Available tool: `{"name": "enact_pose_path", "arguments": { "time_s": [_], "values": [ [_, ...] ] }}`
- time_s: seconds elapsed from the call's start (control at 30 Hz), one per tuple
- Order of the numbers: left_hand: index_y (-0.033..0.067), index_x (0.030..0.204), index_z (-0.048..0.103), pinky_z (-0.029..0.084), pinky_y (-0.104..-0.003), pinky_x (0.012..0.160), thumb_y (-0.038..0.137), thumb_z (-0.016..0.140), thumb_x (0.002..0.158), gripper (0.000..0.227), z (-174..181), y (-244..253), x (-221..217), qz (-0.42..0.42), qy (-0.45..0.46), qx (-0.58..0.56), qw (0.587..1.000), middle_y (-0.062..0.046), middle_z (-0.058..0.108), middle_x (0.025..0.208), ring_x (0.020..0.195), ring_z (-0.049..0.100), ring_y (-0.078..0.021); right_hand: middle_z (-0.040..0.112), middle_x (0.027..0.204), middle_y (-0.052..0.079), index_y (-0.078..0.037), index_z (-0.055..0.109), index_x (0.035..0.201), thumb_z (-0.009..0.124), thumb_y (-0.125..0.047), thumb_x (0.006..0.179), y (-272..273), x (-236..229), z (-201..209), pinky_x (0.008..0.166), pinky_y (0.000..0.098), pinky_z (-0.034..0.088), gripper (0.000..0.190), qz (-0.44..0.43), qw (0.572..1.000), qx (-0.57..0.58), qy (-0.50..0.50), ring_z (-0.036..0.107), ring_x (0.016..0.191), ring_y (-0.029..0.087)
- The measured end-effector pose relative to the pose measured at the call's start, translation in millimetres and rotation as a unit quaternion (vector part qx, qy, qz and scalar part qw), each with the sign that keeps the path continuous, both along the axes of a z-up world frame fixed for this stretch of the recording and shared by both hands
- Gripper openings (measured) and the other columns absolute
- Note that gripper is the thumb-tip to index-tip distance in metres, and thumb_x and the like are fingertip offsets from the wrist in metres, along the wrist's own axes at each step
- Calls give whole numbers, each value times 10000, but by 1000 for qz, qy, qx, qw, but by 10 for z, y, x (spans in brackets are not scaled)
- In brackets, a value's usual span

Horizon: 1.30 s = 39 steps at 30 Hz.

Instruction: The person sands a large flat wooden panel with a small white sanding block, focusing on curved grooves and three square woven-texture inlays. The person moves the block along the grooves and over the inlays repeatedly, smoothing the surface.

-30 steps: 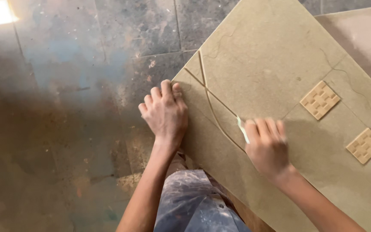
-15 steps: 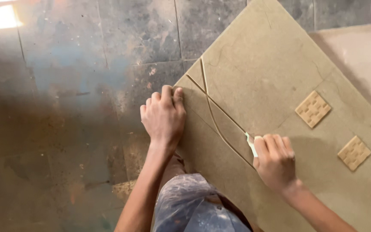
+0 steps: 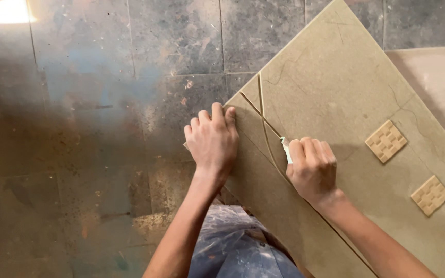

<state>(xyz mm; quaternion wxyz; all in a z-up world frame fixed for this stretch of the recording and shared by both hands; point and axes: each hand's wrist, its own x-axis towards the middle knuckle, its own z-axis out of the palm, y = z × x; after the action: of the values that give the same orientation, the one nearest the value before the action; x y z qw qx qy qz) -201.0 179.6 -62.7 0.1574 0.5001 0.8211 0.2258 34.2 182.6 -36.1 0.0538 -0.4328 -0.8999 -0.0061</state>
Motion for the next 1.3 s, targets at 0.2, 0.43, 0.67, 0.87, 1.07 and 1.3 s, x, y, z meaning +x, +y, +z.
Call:
{"name": "enact_pose_path", "arguments": {
  "time_s": [0.2, 0.43, 0.67, 0.87, 1.07, 1.3],
  "values": [
    [86, 1012, 639, 435, -491, 747, 403, 501, 1067, 350, -43, -27, 21, 6, 12, 6, 1000, -145, 648, 859, 792, 614, -357, 622, 819, 103, -56, 645, 934, 671, -35, 933, 457, -607, -404, 630, 417, 496, 33, 29, 997, 33, 70, 634, 748, 286],
    [97, 960, 624, 444, -495, 772, 376, 517, 1062, 316, 66, -47, -80, 6, -46, 11, 999, -146, 665, 863, 827, 631, -363, 637, 850, 102, -76, 647, 965, 660, -130, 966, 681, -1456, 394, 661, 431, 522, 56, 20, 997, 46, 58, 658, 792, 310],
    [100, 970, 631, 443, -519, 753, 358, 532, 1049, 287, 75, 38, -97, 4, -52, -11, 999, -161, 658, 837, 796, 628, -379, 625, 846, 113, -66, 612, 934, 638, -71, 950, 772, -1409, 213, 649, 450, 507, 30, 27, 997, 27, 63, 651, 785, 327],
    [106, 958, 628, 442, -531, 749, 357, 545, 1037, 276, 62, 77, -147, 2, -58, -15, 998, -163, 662, 845, 803, 629, -395, 611, 809, 112, -71, 629, 915, 650, -101, 950, 682, -1345, 400, 636, 456, 503, 50, 15, 1000, 16, 13, 636, 751, 319],
    [110, 1003, 624, 439, -535, 753, 314, 533, 1023, 225, 52, 98, -57, -13, -57, -28, 998, -170, 666, 874, 817, 633, -395, 627, 890, 105, -76, 622, 960, 644, -118, 932, 880, -1563, 261, 686, 429, 530, 55, 39, 995, 49, 75, 644, 802, 307],
    [86, 958, 610, 440, -531, 776, 375, 531, 1046, 312, 71, 64, -169, -9, -90, -61, 994, -174, 668, 862, 821, 636, -391, 587, 792, 72, -116, 614, 893, 635, -118, 957, 288, -510, -136, 602, 416, 513, 68, -7, 998, 10, -60, 627, 719, 276]
  ]
}}
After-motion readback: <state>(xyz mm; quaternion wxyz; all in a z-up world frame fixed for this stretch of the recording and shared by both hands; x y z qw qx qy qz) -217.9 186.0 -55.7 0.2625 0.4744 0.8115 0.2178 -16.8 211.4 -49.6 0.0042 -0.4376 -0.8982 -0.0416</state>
